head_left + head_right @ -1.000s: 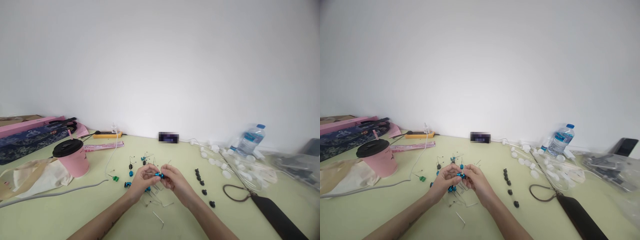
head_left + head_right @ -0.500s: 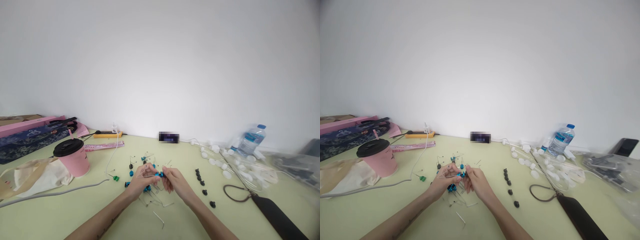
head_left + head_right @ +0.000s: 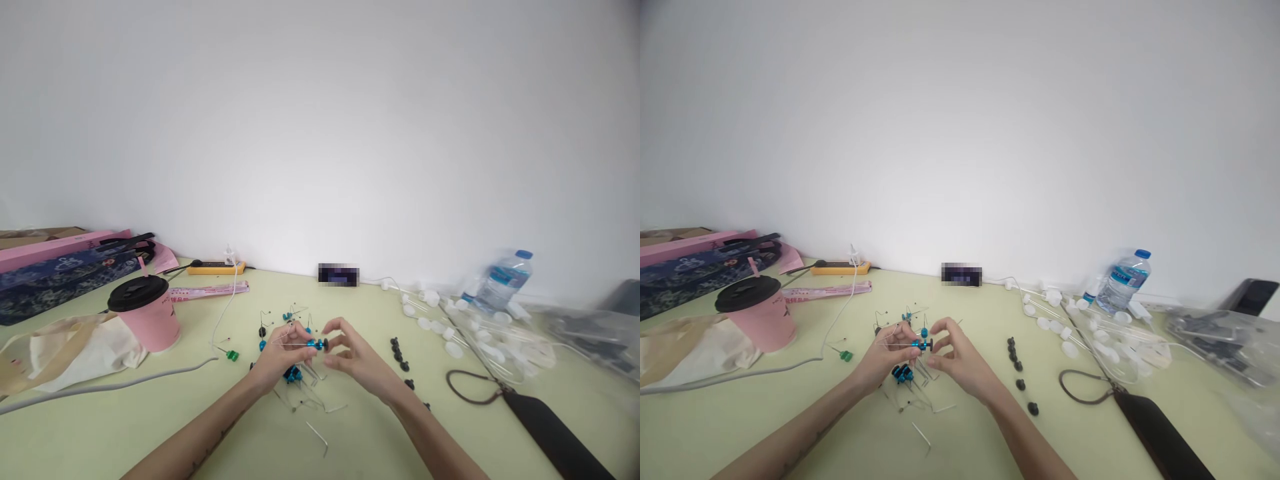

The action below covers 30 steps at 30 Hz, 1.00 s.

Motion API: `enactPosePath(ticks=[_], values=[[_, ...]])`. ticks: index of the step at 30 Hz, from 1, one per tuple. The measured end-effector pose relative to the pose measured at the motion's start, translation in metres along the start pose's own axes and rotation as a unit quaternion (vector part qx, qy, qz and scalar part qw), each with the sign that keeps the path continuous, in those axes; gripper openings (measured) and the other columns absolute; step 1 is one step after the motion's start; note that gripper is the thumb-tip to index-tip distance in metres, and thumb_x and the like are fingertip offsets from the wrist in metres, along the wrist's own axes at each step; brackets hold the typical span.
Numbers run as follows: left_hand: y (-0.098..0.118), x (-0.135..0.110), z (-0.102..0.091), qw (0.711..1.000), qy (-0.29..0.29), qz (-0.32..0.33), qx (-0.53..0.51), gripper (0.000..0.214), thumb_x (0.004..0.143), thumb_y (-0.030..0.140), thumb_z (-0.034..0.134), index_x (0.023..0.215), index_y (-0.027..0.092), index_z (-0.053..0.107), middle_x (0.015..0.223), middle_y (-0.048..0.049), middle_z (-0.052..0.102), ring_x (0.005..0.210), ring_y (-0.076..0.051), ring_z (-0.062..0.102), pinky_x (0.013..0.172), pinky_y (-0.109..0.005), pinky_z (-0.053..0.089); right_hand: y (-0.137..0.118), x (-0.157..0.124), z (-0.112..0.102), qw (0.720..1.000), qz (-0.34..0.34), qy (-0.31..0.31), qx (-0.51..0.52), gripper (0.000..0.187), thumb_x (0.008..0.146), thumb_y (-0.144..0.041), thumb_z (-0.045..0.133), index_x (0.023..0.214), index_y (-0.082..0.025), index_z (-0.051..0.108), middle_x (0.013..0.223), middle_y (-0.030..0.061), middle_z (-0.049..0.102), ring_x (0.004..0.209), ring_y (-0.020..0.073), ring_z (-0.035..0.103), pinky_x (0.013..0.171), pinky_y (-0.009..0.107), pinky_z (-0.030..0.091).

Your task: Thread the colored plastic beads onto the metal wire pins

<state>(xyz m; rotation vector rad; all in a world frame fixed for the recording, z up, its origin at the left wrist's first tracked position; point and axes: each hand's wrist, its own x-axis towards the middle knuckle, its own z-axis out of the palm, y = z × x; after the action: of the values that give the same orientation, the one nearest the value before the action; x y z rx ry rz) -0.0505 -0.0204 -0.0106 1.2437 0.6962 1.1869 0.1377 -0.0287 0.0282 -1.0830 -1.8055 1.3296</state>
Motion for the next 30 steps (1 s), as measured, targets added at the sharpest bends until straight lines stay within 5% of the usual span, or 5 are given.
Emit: enactPosePath(ticks=[6, 12, 17, 23, 30], values=[[-0.0012, 0.0024, -0.0027, 1.0, -0.015, 0.006, 0.0, 0.022, 0.068, 0.021, 0.074, 0.076, 0.014, 0.054, 0.064, 0.0019, 0.06, 0.054, -0.01, 0.057, 0.056, -0.023, 0.047, 0.0057, 0.0038, 0.0002, 1.0, 0.003, -0.007, -0.013, 0.043, 0.09, -0.051, 0.033, 0.074, -0.017, 0.054, 0.071, 0.0024, 0.058, 0.061, 0.0139, 0.054, 0.06, 0.027, 0.042], [-0.0006, 0.002, -0.0025, 1.0, -0.008, -0.003, 0.014, 0.022, 0.068, 0.021, 0.074, 0.076, 0.015, 0.055, 0.067, 0.0019, 0.06, 0.055, -0.01, 0.057, 0.057, -0.024, 0.048, 0.0026, 0.0006, -0.0036, 1.0, -0.003, 0.017, -0.007, 0.046, 0.07, -0.037, 0.071, 0.108, -0.028, 0.046, 0.108, 0.0019, 0.052, 0.089, 0.0162, 0.055, 0.07, 0.026, 0.045], [-0.0015, 0.0009, -0.0002, 1.0, -0.017, -0.013, 0.005, 0.022, 0.068, 0.021, 0.073, 0.075, 0.015, 0.054, 0.063, 0.003, 0.059, 0.055, -0.01, 0.056, 0.056, -0.023, 0.047, 0.006, 0.0031, -0.0027, 1.0, 0.002, -0.007, -0.029, 0.041, 0.09, -0.049, 0.036, 0.072, -0.017, 0.054, 0.07, 0.0021, 0.057, 0.06, 0.0134, 0.052, 0.059, 0.027, 0.042], [-0.0008, 0.002, -0.0018, 1.0, -0.01, -0.01, 0.013, 0.022, 0.068, 0.021, 0.073, 0.076, 0.015, 0.054, 0.066, 0.0023, 0.059, 0.056, -0.01, 0.058, 0.057, -0.024, 0.048, 0.0029, 0.0007, -0.0057, 1.0, -0.009, 0.015, 0.004, 0.049, 0.069, -0.037, 0.071, 0.11, -0.027, 0.046, 0.111, 0.0027, 0.053, 0.089, 0.0167, 0.055, 0.068, 0.025, 0.045], [-0.0023, 0.0014, -0.0013, 1.0, -0.018, -0.015, 0.009, 0.022, 0.068, 0.022, 0.073, 0.076, 0.015, 0.054, 0.064, 0.0029, 0.059, 0.056, -0.01, 0.057, 0.057, -0.024, 0.048, 0.0062, 0.002, -0.0039, 0.999, 0.017, -0.031, -0.011, 0.033, 0.083, -0.051, 0.049, 0.08, -0.019, 0.055, 0.079, 0.0024, 0.06, 0.065, 0.0136, 0.055, 0.061, 0.025, 0.044]])
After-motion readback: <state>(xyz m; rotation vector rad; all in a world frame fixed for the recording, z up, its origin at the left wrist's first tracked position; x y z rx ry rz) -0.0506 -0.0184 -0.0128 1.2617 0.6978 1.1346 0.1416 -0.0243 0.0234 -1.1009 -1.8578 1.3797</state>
